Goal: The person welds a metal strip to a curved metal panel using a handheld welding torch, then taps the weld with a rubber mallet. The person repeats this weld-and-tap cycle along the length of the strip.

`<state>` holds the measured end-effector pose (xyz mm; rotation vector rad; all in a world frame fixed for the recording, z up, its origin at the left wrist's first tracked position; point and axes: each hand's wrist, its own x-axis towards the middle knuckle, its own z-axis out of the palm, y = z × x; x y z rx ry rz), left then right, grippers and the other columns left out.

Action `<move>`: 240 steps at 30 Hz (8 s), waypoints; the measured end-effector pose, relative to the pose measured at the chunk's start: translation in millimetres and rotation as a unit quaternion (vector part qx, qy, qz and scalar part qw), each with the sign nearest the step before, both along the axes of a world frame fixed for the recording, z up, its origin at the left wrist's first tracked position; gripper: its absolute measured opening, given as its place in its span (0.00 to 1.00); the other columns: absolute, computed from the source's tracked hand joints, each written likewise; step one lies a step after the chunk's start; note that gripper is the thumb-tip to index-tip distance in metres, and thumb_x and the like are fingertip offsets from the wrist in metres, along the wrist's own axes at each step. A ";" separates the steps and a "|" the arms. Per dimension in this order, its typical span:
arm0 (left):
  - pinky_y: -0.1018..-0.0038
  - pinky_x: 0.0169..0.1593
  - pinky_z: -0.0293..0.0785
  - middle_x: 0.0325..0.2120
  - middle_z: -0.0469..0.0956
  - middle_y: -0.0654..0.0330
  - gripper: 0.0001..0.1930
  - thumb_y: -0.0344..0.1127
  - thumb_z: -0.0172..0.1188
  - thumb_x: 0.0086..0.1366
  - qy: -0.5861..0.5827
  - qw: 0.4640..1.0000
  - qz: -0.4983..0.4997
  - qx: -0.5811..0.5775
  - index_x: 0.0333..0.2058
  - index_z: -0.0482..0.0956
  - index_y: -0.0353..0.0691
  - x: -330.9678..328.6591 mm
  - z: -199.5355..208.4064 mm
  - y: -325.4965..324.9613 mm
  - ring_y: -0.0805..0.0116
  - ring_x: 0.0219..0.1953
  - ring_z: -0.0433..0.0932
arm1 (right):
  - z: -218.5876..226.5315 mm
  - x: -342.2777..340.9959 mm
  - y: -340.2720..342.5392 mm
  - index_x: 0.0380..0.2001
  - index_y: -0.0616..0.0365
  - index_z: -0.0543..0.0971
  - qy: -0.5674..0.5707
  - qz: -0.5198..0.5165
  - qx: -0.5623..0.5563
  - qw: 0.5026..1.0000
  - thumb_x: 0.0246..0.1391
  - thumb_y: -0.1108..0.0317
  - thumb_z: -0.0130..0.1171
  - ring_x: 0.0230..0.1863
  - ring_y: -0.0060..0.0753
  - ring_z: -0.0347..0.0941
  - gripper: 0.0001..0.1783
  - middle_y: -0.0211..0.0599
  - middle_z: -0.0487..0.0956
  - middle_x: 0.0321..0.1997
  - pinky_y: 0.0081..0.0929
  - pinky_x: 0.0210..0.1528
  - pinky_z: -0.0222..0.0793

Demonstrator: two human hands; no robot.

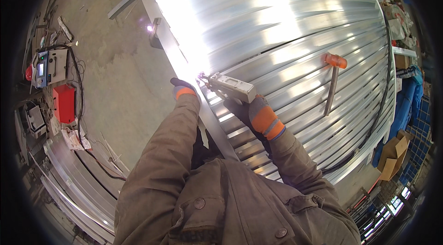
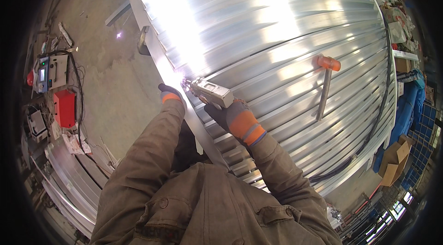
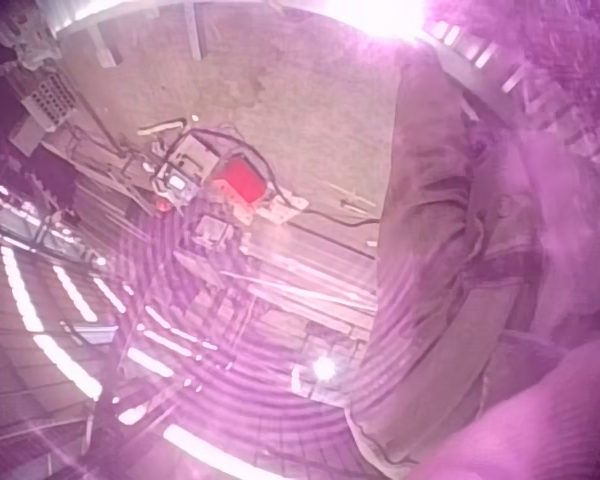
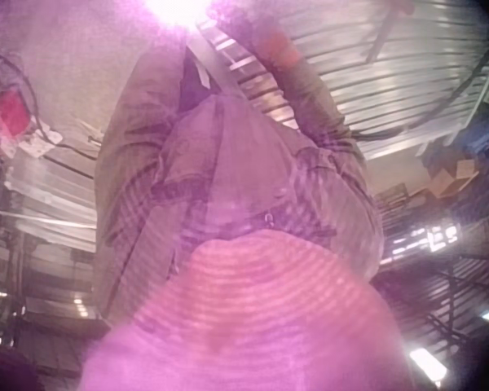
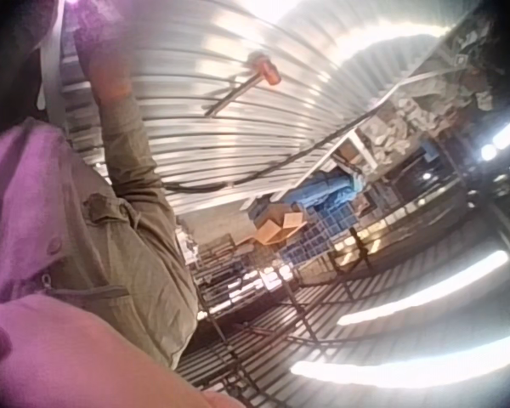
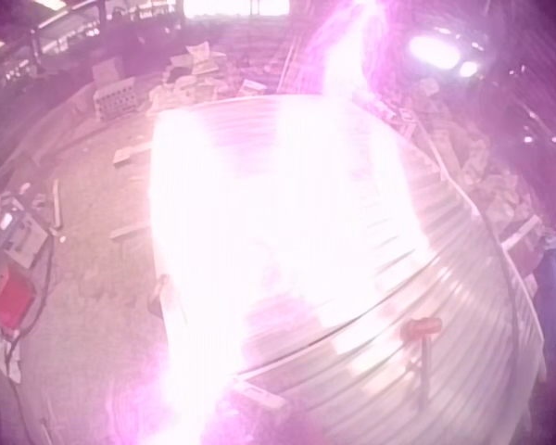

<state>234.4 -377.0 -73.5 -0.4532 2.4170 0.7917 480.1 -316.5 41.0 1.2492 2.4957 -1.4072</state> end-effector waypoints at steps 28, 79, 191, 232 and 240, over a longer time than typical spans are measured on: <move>0.49 0.54 0.79 0.44 0.89 0.37 0.50 0.70 0.29 0.83 0.042 0.999 -0.014 0.015 0.49 0.87 0.25 -0.9 -25.9 -6.4 0.36 0.49 0.87 | 48.4 -13.2 19.6 0.57 0.54 0.87 -0.060 0.021 -0.004 0.998 0.70 0.45 0.64 0.52 0.55 0.88 0.27 0.51 0.90 0.49 0.44 0.54 0.82; 0.60 0.55 0.83 0.52 0.89 0.62 0.20 0.48 0.57 0.80 0.190 0.387 -0.812 -0.394 0.58 0.88 0.44 -29.9 -64.5 -15.0 0.62 0.51 0.86 | 224.4 203.7 -269.3 0.56 0.55 0.81 -0.269 -0.320 -0.009 0.908 0.57 0.53 0.76 0.46 0.63 0.86 0.28 0.50 0.88 0.40 0.54 0.47 0.80; 0.64 0.34 0.84 0.29 0.90 0.60 0.21 0.54 0.83 0.58 -0.169 0.492 -0.852 -0.062 0.39 0.94 0.43 -20.7 88.9 145.5 0.64 0.27 0.87 | -18.9 238.0 66.6 0.57 0.60 0.82 -0.064 -0.563 0.191 0.802 0.79 0.51 0.56 0.46 0.59 0.83 0.22 0.52 0.86 0.45 0.53 0.50 0.76; 0.67 0.22 0.70 0.21 0.78 0.61 0.10 0.35 0.74 0.67 -0.279 0.589 -0.755 -0.077 0.29 0.83 0.40 -40.4 41.4 157.1 0.69 0.18 0.73 | 71.9 2.8 -127.0 0.64 0.62 0.74 0.191 -0.387 -0.275 0.859 0.80 0.46 0.51 0.41 0.41 0.78 0.28 0.49 0.81 0.40 0.43 0.48 0.74; 0.69 0.20 0.70 0.20 0.79 0.64 0.16 0.41 0.83 0.62 -0.220 0.573 -0.784 -0.088 0.28 0.83 0.41 -34.7 47.3 152.1 0.71 0.17 0.72 | 54.4 -5.2 -136.4 0.64 0.62 0.75 0.155 -0.313 -0.251 0.903 0.80 0.46 0.51 0.45 0.49 0.81 0.29 0.56 0.83 0.45 0.45 0.52 0.75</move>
